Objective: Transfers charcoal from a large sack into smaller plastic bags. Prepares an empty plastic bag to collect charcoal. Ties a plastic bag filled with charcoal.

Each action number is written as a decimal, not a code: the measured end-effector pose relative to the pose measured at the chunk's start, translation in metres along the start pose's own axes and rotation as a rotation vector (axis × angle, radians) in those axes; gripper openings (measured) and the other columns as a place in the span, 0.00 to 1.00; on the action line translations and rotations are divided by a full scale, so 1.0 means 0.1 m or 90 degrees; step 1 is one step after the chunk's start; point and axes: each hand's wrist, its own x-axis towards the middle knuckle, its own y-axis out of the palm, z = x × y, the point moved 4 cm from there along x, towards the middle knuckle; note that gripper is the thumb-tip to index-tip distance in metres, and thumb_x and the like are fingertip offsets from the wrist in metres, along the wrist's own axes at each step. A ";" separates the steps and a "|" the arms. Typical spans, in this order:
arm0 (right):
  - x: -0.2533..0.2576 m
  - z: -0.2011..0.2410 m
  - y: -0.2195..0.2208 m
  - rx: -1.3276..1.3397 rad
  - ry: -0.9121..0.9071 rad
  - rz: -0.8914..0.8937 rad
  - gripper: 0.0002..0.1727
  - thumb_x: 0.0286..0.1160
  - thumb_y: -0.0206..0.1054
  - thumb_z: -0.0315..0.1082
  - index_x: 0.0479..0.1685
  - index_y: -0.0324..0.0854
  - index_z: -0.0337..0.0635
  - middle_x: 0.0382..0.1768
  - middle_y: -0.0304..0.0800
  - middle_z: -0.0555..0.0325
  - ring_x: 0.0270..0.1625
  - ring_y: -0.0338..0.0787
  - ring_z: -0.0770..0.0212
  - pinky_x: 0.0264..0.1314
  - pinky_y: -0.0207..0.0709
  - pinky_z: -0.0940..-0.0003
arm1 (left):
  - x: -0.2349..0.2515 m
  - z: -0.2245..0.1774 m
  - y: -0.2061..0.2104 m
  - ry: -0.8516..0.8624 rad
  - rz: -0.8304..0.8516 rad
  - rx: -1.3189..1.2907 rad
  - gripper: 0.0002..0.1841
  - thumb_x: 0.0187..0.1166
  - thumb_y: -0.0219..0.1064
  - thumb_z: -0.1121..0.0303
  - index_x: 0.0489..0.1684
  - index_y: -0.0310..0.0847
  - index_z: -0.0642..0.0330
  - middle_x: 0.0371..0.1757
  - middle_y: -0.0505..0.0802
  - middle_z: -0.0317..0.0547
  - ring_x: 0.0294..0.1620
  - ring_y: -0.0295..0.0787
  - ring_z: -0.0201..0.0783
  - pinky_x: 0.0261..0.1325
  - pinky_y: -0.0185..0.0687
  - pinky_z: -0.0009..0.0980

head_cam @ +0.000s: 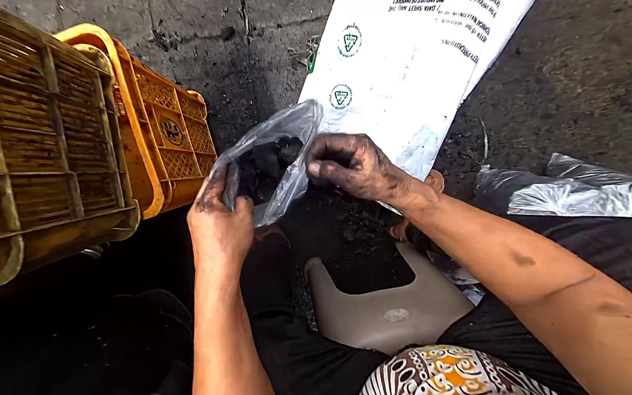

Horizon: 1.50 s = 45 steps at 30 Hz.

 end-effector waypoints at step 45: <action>-1.81 -2.31 -0.21 -0.457 0.618 0.484 0.31 0.84 0.51 0.18 0.89 0.63 0.39 0.91 0.51 0.30 0.93 0.54 0.35 0.93 0.48 0.44 | -0.01 0.02 -0.04 0.026 -0.052 -0.017 0.27 0.66 0.63 0.78 0.71 0.83 0.65 0.64 0.91 0.54 0.59 0.89 0.29 0.59 0.81 0.29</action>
